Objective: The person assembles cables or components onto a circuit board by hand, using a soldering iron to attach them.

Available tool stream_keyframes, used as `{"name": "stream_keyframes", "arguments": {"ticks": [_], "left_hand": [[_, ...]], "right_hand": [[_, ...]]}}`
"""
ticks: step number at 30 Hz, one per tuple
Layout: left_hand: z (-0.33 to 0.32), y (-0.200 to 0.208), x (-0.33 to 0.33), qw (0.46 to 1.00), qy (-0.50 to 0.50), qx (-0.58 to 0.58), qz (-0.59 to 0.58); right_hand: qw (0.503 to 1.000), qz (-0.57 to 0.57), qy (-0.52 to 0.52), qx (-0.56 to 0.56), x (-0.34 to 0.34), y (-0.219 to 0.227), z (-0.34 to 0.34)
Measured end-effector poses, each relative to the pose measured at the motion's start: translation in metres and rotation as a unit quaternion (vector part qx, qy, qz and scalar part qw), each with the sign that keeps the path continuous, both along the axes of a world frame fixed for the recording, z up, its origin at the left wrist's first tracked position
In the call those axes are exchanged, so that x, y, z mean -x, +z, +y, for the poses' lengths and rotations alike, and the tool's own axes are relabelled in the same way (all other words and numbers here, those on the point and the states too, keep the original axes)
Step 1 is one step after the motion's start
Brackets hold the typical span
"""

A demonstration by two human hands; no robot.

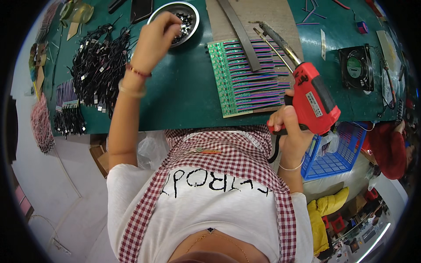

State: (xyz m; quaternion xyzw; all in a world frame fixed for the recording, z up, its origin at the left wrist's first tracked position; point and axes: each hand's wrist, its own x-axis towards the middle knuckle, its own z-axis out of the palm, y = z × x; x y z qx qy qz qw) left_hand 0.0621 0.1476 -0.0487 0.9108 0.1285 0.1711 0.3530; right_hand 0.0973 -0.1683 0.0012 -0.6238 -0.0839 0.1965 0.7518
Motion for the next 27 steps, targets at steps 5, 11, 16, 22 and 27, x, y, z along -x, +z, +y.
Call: {"name": "stream_keyframes", "arguments": {"ticks": [5, 11, 16, 22, 27], "left_hand": [[-0.109, 0.031, 0.036, 0.913, -0.100, 0.391, 0.057], [-0.143, 0.041, 0.055, 0.878, -0.086, 0.470, 0.036], [-0.141, 0.048, 0.056, 0.884, -0.078, 0.459, 0.043], [-0.124, 0.046, 0.050, 0.910, -0.157, 0.369, 0.107], [-0.073, 0.013, 0.031, 0.834, -0.084, 0.511, 0.190]], "right_hand": [[0.997, -0.003, 0.059, 0.043, 0.010, 0.009, 0.026], [0.987, -0.043, 0.119, 0.095, 0.014, 0.010, 0.029], [0.970, -0.093, 0.140, 0.174, 0.015, 0.008, 0.023], [0.959, -0.146, 0.155, 0.189, 0.019, 0.001, 0.024], [0.982, -0.053, 0.090, 0.156, 0.014, 0.001, 0.017]]}}
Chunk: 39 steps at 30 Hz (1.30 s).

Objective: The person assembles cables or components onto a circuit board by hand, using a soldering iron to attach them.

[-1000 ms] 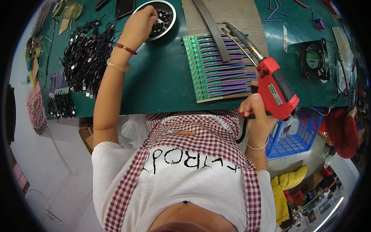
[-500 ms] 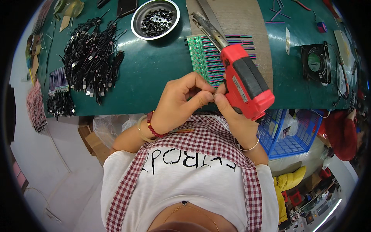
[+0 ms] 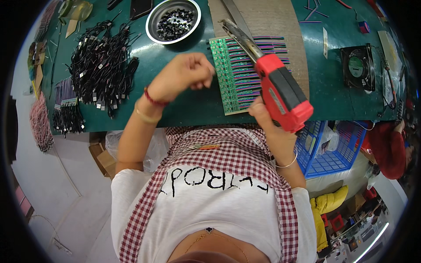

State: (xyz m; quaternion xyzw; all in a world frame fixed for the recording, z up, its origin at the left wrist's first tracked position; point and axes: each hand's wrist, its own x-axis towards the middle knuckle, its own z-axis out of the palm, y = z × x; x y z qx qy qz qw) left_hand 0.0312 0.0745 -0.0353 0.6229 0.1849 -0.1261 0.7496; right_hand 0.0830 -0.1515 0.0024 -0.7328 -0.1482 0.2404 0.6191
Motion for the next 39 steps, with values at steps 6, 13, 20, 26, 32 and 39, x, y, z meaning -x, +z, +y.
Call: {"name": "stream_keyframes", "arguments": {"ticks": [6, 13, 20, 26, 32, 39], "left_hand": [[0.024, -0.031, -0.021, 0.999, 0.005, -0.022, 0.037], [0.030, -0.034, -0.028, 0.999, -0.013, -0.011, 0.028], [0.034, -0.034, -0.031, 0.998, -0.046, -0.027, 0.034], [0.035, -0.034, -0.033, 0.997, -0.054, -0.027, 0.039], [0.034, -0.035, -0.031, 0.998, -0.044, -0.009, 0.034], [0.036, -0.035, -0.032, 0.998, -0.052, -0.016, 0.038]], "right_hand": [[0.999, 0.024, -0.012, 0.040, -0.002, -0.022, -0.032], [0.999, 0.016, -0.002, 0.044, 0.003, -0.039, -0.045], [0.996, -0.043, 0.017, 0.073, 0.003, -0.050, -0.050], [0.997, -0.042, 0.021, 0.068, 0.003, -0.053, -0.050], [0.997, -0.017, 0.001, 0.076, 0.005, -0.044, -0.042], [0.995, -0.049, 0.020, 0.080, 0.004, -0.049, -0.047]]}}
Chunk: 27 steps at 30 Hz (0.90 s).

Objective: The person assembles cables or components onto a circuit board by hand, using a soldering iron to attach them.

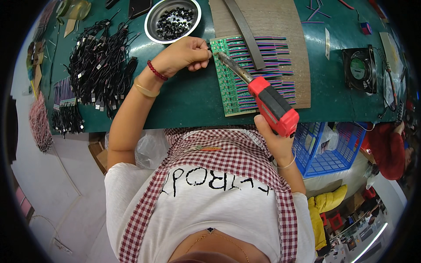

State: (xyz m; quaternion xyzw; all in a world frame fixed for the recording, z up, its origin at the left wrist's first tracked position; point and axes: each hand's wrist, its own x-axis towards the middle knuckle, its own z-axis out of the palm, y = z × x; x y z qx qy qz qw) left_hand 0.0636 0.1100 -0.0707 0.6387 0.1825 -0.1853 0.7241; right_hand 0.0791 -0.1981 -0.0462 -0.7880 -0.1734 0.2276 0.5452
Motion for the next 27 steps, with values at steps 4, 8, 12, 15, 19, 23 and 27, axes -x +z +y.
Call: {"name": "stream_keyframes", "arguments": {"ticks": [4, 8, 12, 15, 19, 23, 27], "left_hand": [[0.000, 0.000, 0.000, 1.000, 0.003, 0.001, 0.002], [0.000, 0.001, 0.000, 1.000, -0.001, 0.000, 0.001], [-0.001, 0.001, 0.000, 1.000, 0.000, -0.003, 0.005], [-0.001, 0.002, 0.000, 1.000, 0.001, -0.007, 0.000], [-0.001, 0.001, 0.001, 1.000, 0.003, -0.009, -0.002], [-0.001, 0.002, 0.000, 1.000, -0.001, -0.009, 0.000], [-0.001, 0.002, 0.001, 1.000, 0.003, -0.021, 0.003]], "right_hand": [[1.000, -0.024, -0.002, 0.001, 0.002, 0.001, -0.002], [1.000, 0.009, -0.028, -0.008, 0.001, 0.004, 0.004], [1.000, 0.011, -0.002, 0.001, 0.000, -0.002, -0.001], [1.000, 0.002, -0.003, 0.005, 0.004, -0.002, -0.004], [1.000, -0.015, -0.007, 0.006, 0.005, 0.002, -0.002], [0.997, 0.054, -0.047, -0.035, 0.004, 0.016, 0.003], [0.996, 0.057, -0.047, -0.044, 0.004, 0.019, 0.003]]}}
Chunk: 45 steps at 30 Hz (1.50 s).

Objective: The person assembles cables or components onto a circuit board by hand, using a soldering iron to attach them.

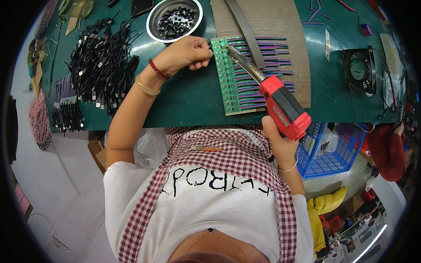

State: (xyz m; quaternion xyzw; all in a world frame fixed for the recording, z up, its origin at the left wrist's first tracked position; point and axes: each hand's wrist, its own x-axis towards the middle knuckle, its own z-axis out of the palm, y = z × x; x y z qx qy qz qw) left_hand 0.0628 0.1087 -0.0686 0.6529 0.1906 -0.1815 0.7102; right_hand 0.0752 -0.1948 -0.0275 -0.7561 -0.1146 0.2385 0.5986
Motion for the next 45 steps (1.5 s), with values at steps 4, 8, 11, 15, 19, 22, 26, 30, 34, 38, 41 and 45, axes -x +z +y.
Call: {"name": "stream_keyframes", "arguments": {"ticks": [4, 8, 11, 15, 19, 22, 26, 30, 34, 38, 41, 45], "left_hand": [[0.000, 0.001, 0.002, 1.000, -0.005, -0.012, 0.003], [-0.001, 0.009, 0.011, 1.000, 0.000, -0.025, -0.001], [0.010, 0.026, 0.011, 0.994, -0.035, -0.106, 0.006], [0.029, 0.020, -0.006, 0.731, 0.086, -0.650, -0.190], [0.044, -0.001, -0.022, 0.691, 0.003, -0.709, -0.138], [0.048, -0.007, -0.032, 0.727, -0.038, -0.673, -0.130], [0.046, -0.004, -0.030, 0.754, -0.039, -0.646, -0.112], [0.047, 0.000, -0.024, 0.783, -0.017, -0.613, -0.104], [0.042, 0.005, -0.024, 0.768, -0.008, -0.629, -0.122], [0.045, 0.003, -0.026, 0.771, 0.003, -0.620, -0.145], [0.048, 0.002, -0.019, 0.767, 0.043, -0.620, -0.160], [0.049, 0.006, -0.014, 0.780, 0.072, -0.583, -0.215]], "right_hand": [[1.000, 0.020, 0.003, -0.002, 0.000, 0.005, 0.001], [1.000, 0.007, 0.004, -0.014, -0.001, 0.009, 0.004], [0.998, 0.023, -0.025, -0.045, -0.003, 0.011, 0.005], [0.995, 0.035, -0.022, -0.091, -0.012, 0.012, 0.008], [0.974, 0.053, -0.047, -0.214, -0.018, 0.018, 0.005], [0.968, -0.004, -0.095, -0.234, -0.025, 0.025, -0.008], [0.939, -0.118, -0.226, -0.232, -0.056, 0.042, -0.046], [0.893, -0.244, -0.318, -0.205, -0.087, 0.060, -0.100], [0.847, -0.309, -0.390, -0.187, -0.124, 0.040, -0.130], [0.883, -0.199, -0.424, 0.004, -0.184, 0.005, -0.161], [0.863, -0.239, -0.440, -0.064, -0.177, 0.011, -0.147], [0.882, -0.203, -0.422, -0.045, -0.189, 0.007, -0.158]]}}
